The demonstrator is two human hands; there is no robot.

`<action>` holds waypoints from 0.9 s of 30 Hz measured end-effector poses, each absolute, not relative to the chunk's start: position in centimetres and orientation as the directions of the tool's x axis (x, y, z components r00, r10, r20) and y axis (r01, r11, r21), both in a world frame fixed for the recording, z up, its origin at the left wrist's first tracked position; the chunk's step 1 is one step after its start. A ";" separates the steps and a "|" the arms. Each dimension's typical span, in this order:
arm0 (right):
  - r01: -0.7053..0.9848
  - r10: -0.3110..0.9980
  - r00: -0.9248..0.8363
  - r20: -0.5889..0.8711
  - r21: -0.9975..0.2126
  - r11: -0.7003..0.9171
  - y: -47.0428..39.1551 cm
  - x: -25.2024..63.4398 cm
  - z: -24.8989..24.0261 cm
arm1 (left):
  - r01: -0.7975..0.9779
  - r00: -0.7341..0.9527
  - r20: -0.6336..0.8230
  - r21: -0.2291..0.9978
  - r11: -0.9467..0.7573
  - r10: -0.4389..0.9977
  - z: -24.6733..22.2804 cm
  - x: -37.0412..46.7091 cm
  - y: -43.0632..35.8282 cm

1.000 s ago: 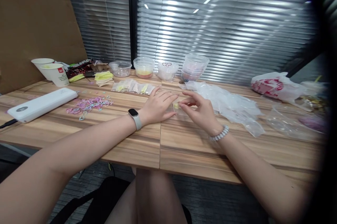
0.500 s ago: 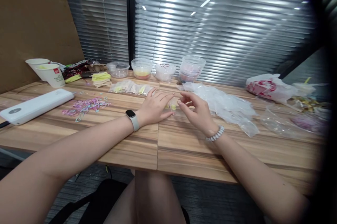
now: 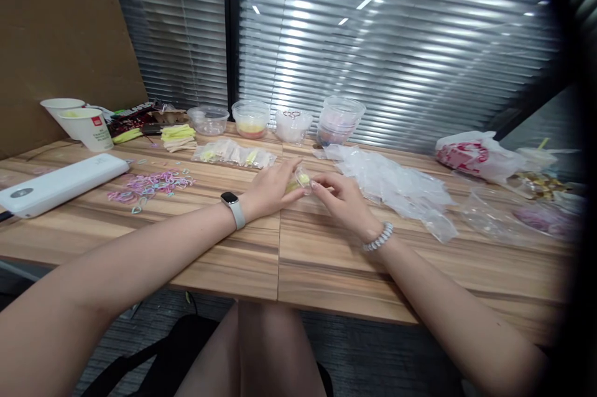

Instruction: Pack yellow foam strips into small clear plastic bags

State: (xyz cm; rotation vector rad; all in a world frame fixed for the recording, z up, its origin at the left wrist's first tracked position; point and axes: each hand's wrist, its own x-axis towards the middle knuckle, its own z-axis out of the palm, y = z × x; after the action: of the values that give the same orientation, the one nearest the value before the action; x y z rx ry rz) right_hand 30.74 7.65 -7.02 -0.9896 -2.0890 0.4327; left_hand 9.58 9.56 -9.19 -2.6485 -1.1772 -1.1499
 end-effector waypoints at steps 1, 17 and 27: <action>0.519 0.771 -0.431 0.469 -0.569 0.637 7.6 30.7 -7.0 | 0.647 0.477 0.629 0.222 -0.730 0.614 -9.3 9.6 9.6; 0.607 0.860 -0.367 0.354 -0.609 0.510 8.5 30.6 -8.3 | 0.681 0.504 0.604 0.162 -0.714 0.618 -9.0 9.5 9.3; 0.446 0.916 -0.277 0.288 -0.806 0.389 10.5 31.8 -8.8 | 0.679 0.561 0.602 0.059 -0.732 0.569 -8.8 10.1 8.8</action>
State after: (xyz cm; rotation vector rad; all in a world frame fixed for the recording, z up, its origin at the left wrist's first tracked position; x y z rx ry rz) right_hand 31.84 10.51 -8.78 -1.1743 -1.8814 0.7768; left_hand 10.10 8.81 -8.82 -2.6127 -1.0553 -0.9104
